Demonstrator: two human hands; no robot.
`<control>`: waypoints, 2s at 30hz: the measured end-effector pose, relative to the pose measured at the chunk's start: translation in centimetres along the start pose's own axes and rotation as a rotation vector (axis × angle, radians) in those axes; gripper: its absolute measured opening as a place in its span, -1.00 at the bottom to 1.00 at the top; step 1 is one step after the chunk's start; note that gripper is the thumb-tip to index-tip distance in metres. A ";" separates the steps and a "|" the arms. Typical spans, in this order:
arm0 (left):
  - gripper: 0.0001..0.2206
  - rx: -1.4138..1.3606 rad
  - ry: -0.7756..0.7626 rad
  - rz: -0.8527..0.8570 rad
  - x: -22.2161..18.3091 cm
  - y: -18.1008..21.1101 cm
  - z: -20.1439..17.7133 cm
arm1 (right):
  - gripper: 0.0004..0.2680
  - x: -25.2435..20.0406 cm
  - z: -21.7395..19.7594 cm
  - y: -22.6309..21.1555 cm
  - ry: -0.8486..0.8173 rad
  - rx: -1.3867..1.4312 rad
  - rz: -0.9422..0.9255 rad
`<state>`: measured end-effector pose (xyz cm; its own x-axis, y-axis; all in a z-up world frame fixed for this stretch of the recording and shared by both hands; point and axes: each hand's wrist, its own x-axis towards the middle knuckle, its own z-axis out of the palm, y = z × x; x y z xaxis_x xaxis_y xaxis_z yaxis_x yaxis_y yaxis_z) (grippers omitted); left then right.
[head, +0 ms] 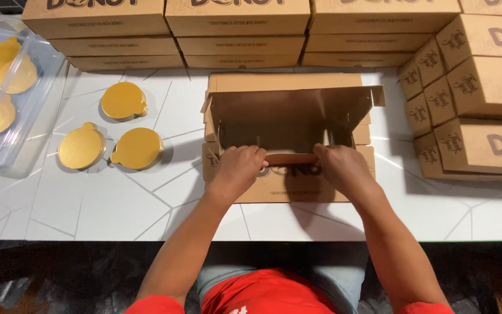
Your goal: Assembling a cardboard donut box by folding along creases and tucking in flaps.
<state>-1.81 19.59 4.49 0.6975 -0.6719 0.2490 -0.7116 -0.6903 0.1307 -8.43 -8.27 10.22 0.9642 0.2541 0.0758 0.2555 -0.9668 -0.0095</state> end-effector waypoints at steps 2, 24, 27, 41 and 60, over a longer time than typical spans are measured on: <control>-0.96 -0.006 -0.035 0.002 0.4 0.2 -0.4 | -0.84 0.2 -0.4 -1.1 0.047 -0.007 -0.042; -0.92 0.019 -0.181 -0.050 -0.3 -0.1 -2.6 | -0.86 -1.3 -0.6 -2.2 0.424 0.103 -0.237; -0.85 0.057 -0.232 -0.071 -0.9 -0.7 -1.5 | -0.79 -2.6 -2.1 -2.1 0.495 0.040 -0.200; -0.59 -0.519 -0.512 -0.150 6.9 6.4 -11.3 | -0.86 -4.2 1.7 1.6 0.571 0.264 0.035; -0.55 -0.827 -0.286 -0.163 13.1 8.1 -4.8 | -0.90 -3.3 -1.2 1.5 0.619 0.400 -0.011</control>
<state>1.17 6.54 13.41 0.7112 -0.6997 -0.0679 -0.3574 -0.4430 0.8222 -11.30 -10.57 11.16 0.7753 0.0870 0.6256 0.3853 -0.8500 -0.3593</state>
